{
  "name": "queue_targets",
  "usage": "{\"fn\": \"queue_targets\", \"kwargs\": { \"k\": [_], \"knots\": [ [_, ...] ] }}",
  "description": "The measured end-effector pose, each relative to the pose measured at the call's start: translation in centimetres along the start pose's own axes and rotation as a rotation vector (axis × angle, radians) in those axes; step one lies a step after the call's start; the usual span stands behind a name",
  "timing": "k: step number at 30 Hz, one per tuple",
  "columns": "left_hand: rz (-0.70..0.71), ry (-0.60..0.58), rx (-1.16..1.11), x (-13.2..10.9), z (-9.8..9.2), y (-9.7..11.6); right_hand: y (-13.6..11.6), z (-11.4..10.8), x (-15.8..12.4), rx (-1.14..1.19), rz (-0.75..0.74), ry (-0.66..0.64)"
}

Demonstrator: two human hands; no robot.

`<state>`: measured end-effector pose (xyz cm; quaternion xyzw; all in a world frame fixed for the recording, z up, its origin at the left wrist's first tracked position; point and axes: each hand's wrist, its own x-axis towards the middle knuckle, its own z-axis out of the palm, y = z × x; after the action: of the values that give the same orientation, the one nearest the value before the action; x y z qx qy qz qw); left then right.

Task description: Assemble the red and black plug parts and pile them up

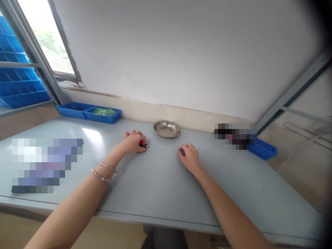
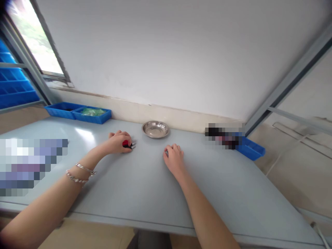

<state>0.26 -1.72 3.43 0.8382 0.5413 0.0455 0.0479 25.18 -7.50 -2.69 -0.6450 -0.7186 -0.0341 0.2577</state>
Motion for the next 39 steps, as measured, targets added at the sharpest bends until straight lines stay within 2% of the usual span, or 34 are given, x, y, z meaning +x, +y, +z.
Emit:
{"fn": "queue_targets", "kwargs": {
  "k": [24,27,31,34,39],
  "knots": [
    [0.005,0.013,0.062,-0.2,0.1,0.7,-0.5,-0.5,0.0,-0.005,0.033,-0.029],
    [0.066,0.053,0.019,-0.4,0.1,1.4,-0.6,-0.6,0.1,0.027,0.033,-0.018],
    [0.238,0.157,-0.102,-1.0,0.2,3.3,-1.3,-1.3,0.1,0.161,-0.043,-0.022],
    [0.348,0.146,-0.141,-1.6,0.5,4.8,-2.1,-1.9,-0.1,0.333,-0.145,-0.057],
    [0.425,0.138,-0.187,-2.1,1.1,5.9,-3.0,-2.2,-0.4,0.481,-0.239,-0.124]
  ]
}}
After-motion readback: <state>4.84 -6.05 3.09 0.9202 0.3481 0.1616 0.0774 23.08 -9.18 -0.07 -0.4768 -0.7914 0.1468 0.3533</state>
